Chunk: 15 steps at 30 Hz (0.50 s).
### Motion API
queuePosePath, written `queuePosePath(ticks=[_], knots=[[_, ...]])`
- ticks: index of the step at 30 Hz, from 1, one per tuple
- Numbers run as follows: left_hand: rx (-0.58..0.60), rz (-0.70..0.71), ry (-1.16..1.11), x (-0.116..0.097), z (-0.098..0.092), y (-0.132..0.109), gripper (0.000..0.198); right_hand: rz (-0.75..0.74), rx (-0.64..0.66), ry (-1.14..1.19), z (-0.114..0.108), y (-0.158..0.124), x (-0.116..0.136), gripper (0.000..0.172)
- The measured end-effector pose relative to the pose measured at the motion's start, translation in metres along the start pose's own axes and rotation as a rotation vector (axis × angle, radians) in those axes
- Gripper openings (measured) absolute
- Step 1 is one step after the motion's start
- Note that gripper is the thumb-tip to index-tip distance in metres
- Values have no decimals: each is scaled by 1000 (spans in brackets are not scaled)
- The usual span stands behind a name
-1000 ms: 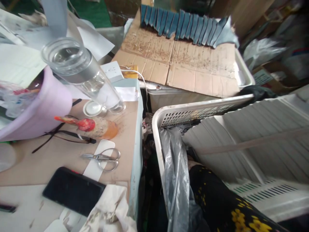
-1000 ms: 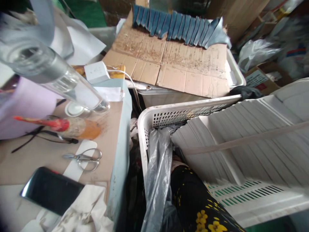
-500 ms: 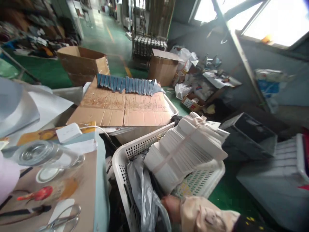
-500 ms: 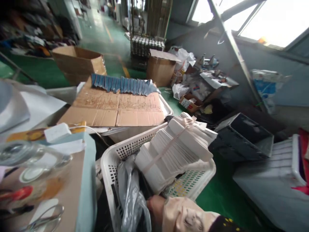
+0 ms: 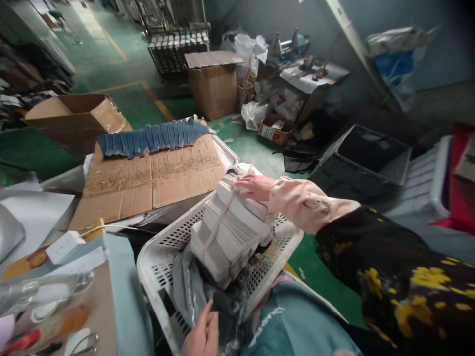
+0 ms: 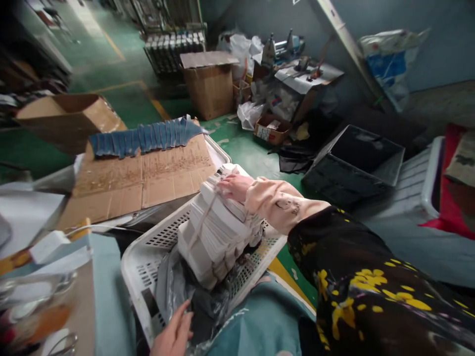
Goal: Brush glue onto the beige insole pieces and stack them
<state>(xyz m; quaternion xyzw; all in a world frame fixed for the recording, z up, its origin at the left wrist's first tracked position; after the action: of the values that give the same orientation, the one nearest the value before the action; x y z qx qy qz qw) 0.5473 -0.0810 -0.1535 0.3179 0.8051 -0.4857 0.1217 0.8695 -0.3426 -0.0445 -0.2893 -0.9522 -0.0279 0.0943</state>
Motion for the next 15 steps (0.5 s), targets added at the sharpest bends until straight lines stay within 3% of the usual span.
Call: queuePosePath(ticks=[3,5,7,10,15], knots=[[71,-81,-176,-28,30,-1,62,-5,44,-10,15,-3,-16,66],[165,-190,-493,-38,52,4,69,-8,16,-30,19,-5,-17,70],[207,-298,-846,-42,72,19,62,-15,15,-63,21,-8,-19,63],[71,-417,-1101,-27,91,52,46,-24,65,-43,22,-12,-26,50],[-156,-488,-1065,10,113,83,43,-74,101,-16,18,-34,-16,28]])
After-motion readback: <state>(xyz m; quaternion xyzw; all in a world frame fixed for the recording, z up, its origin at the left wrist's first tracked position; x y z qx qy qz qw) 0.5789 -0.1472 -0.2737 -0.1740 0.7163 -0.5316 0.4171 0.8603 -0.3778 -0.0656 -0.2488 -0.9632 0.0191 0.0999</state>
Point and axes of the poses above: each hand's wrist, its own y-axis towards the middle knuckle, its own z-axis out of the palm, x = y × z, the point moved 6 cm from there along y, towards the middle knuckle, and after that the axes turned 12 degrees about -z, right-handed, at the moved point
